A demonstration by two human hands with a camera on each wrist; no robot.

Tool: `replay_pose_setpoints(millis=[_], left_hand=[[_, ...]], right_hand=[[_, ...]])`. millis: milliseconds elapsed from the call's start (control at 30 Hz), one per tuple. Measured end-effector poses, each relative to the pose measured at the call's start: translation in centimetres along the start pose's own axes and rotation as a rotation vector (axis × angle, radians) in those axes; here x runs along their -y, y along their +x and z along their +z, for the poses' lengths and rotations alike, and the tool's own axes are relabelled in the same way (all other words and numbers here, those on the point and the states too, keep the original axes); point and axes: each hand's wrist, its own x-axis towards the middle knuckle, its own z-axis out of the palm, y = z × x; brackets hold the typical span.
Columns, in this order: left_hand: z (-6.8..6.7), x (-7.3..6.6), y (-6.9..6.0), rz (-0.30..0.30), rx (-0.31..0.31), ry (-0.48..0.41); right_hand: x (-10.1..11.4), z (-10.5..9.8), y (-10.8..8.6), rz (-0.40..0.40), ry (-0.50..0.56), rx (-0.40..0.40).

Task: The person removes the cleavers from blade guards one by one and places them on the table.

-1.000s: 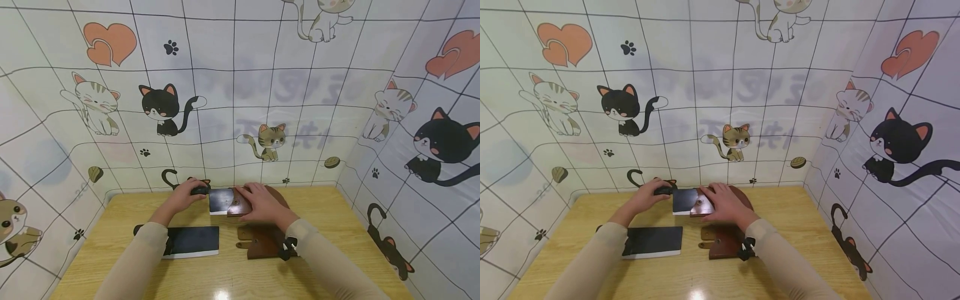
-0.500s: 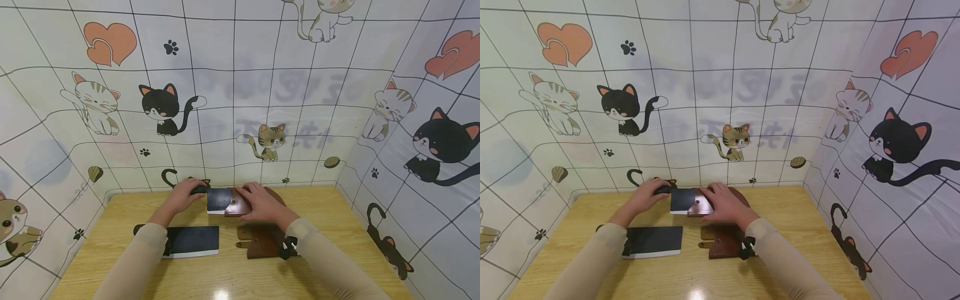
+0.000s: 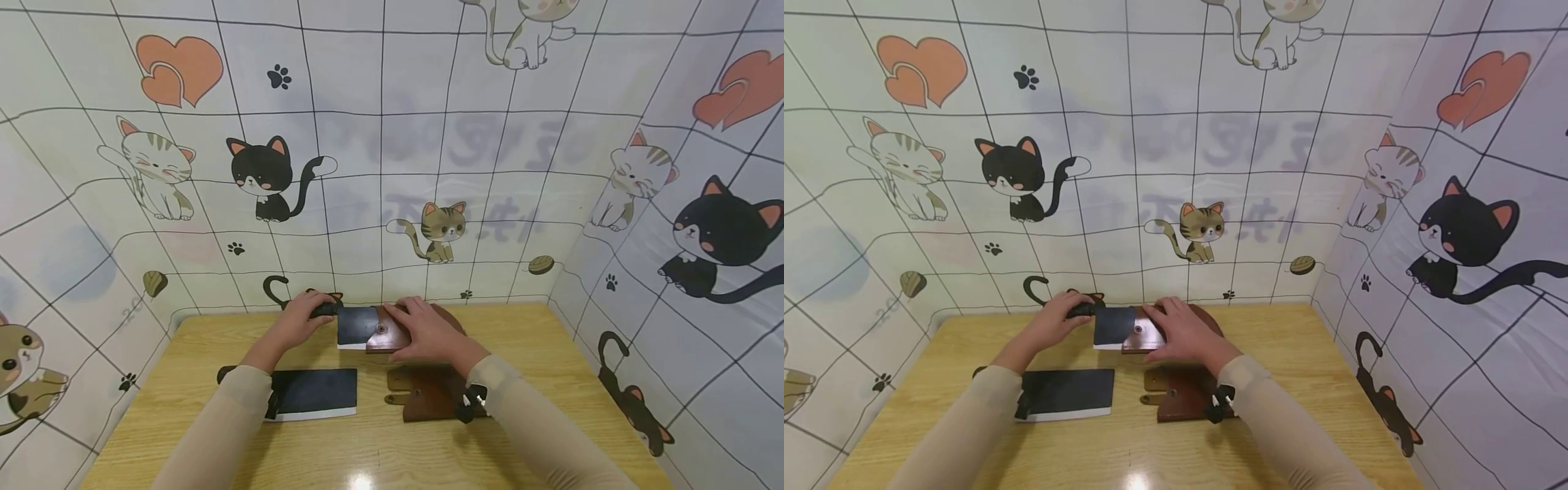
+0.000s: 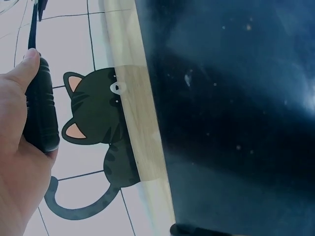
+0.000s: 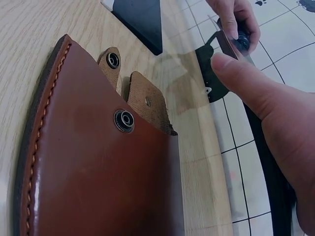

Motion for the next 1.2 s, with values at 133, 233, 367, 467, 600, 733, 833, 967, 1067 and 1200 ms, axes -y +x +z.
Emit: replay_pose_setpoints(millis=[133, 233, 367, 467, 600, 733, 833, 967, 1067, 1200], left_hand=[[-0.3, -0.2, -0.1, 0.021, -0.015, -0.012], [-0.5, -0.3, -0.2, 0.021, -0.016, -0.01], [-0.7, -0.4, -0.2, 0.009, -0.007, -0.011], [-0.9, -0.4, -0.3, -0.005, -0.013, -0.006], [-1.4, -0.5, -0.4, -0.043, -0.01, -0.005], [-1.9, -0.7, -0.3, -0.054, -0.001, 0.015], [-2.0, -0.7, -0.4, -0.036, -0.001, 0.06], [-2.2, -0.7, -0.6, -0.032, -0.001, 0.092], [-2.3, -0.6, -0.7, -0.04, -0.001, 0.086], [-2.5, -0.5, -0.9, -0.045, 0.005, 0.082]], right_hand=[[0.1, -0.1, -0.1, -0.009, 0.015, -0.022], [0.1, -0.2, 0.0, -0.017, 0.018, -0.034], [0.1, -0.3, 0.0, -0.027, 0.02, -0.032], [-0.2, -0.3, -0.1, -0.02, 0.016, -0.043], [-0.7, -0.4, -0.3, -0.016, 0.005, -0.055], [-0.9, -0.6, -0.4, -0.029, 0.002, -0.045], [-1.0, -0.8, -0.5, -0.03, 0.0, -0.034], [-1.0, -1.0, -0.8, -0.021, -0.003, -0.032], [-1.1, -1.2, -1.0, -0.018, -0.008, -0.034], [-1.3, -1.1, -1.1, -0.022, -0.016, -0.037]])
